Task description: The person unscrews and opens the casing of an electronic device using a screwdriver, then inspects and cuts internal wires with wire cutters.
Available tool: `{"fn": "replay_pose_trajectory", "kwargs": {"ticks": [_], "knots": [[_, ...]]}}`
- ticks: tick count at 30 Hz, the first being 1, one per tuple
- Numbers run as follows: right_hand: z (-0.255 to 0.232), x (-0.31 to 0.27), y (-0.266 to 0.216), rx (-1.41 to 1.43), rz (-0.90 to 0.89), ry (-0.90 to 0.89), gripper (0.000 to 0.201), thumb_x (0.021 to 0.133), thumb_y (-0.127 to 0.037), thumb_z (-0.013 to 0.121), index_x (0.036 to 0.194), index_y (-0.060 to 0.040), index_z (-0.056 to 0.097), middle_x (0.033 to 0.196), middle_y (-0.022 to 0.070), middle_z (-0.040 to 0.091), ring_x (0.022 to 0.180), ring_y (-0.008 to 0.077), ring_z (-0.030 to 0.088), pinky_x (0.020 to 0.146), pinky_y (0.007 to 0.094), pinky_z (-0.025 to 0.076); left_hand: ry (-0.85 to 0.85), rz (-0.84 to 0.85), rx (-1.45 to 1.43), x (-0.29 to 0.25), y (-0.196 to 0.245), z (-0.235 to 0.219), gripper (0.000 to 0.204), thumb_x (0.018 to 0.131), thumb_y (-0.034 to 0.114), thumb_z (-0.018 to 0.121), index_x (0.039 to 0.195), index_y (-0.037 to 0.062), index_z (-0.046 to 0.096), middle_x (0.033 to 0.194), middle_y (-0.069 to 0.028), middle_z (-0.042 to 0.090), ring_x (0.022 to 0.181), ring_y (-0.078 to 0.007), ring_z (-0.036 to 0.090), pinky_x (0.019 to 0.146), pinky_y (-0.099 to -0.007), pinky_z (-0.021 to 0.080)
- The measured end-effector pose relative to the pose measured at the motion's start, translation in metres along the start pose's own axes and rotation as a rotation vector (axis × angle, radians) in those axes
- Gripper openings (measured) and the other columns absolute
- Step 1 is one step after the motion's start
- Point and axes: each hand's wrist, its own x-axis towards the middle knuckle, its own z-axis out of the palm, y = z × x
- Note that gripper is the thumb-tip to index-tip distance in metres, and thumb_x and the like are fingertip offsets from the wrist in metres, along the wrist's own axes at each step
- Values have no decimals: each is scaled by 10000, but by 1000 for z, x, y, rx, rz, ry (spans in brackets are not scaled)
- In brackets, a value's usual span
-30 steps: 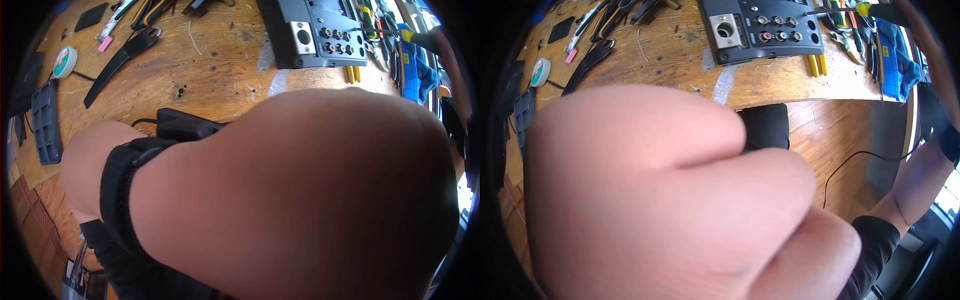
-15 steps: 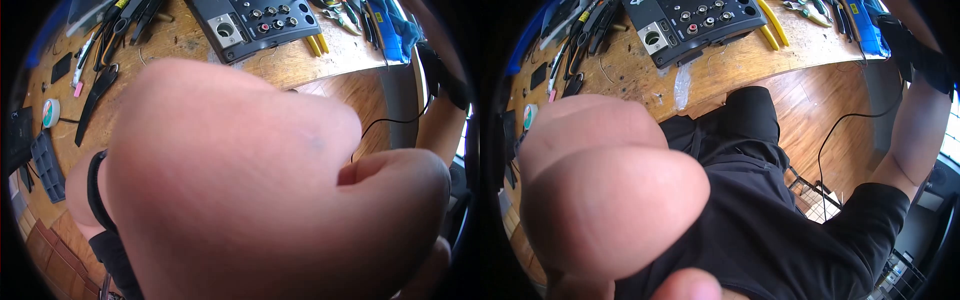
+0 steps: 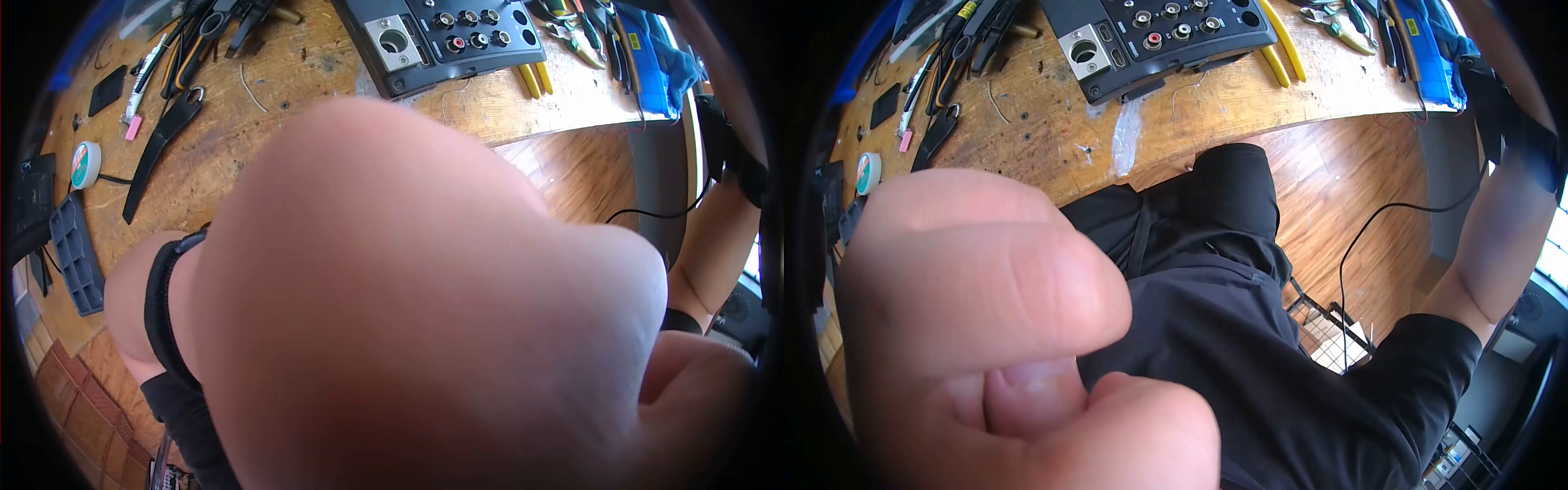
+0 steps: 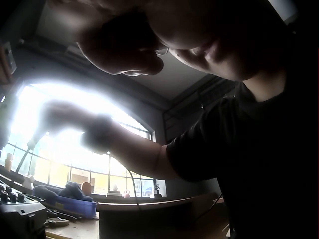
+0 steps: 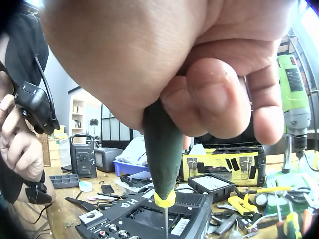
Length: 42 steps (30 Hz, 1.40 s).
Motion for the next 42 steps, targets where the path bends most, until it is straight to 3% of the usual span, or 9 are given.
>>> {"fn": "replay_pose_trajectory", "kwargs": {"ticks": [23,26,27,28,29,31,35,38,42], "knots": [[0,1,38,287,313,-50,309,1092,-267,490,1255,-65,658,1125,36,672,973,128,615,813,265,485,58,-33,71,-5,12,-36,148,742,195,660,688,73,597,637,-30,517,498,-168,588,398,-317,449],[-13,6,46,385,374,-284,325,1095,-271,483,1230,-25,648,1126,13,659,970,121,601,820,264,462,-27,-13,27,-7,4,-14,108,764,166,660,725,72,621,667,-40,545,531,-196,634,427,-338,487],[-26,23,28,367,315,-414,302,1092,-264,503,1160,-6,645,1035,11,636,923,113,573,798,249,440,-24,-27,91,-18,-6,6,120,782,208,654,804,114,584,688,11,456,589,-133,541,502,-272,463],[-27,27,15,368,316,-369,283,1089,-252,516,1132,-1,640,991,10,622,903,110,560,790,252,437,-60,-42,98,-24,-14,14,101,807,204,641,829,117,594,767,-1,503,743,-155,593,789,-342,565],[-23,26,4,370,317,-327,266,1086,-240,528,1103,4,636,946,9,607,882,106,547,782,255,433,-45,-19,94,-26,-20,19,101,807,204,641,829,117,594,767,-1,503,743,-155,593,789,-342,565],[-18,24,-1,455,298,-231,241,1073,-214,564,1107,11,643,921,30,642,874,100,576,798,243,447,-120,-23,379,-28,-29,27,106,817,201,652,873,117,621,913,-15,582,979,-175,624,1075,-475,479],[-15,26,-3,488,268,-186,219,1051,-200,602,1117,-1,665,963,48,689,882,79,602,783,234,478,-180,-83,400,-34,-39,28,169,811,200,682,958,118,669,1108,-20,644,1197,-191,592,1207,-574,318],[-21,38,-23,585,425,-166,200,1010,-153,610,925,13,683,797,41,678,752,99,613,675,274,499,-324,-140,434,-34,-42,24,247,809,204,719,1045,130,721,1245,-29,667,1316,-204,550,1252,-582,200],[-24,45,-19,604,465,-237,207,1010,-168,617,921,10,673,802,41,678,755,102,610,676,269,494,-343,-123,472,-34,-46,23,201,828,204,709,1014,131,724,1203,-27,681,1311,-197,554,1255,-581,199]]}}
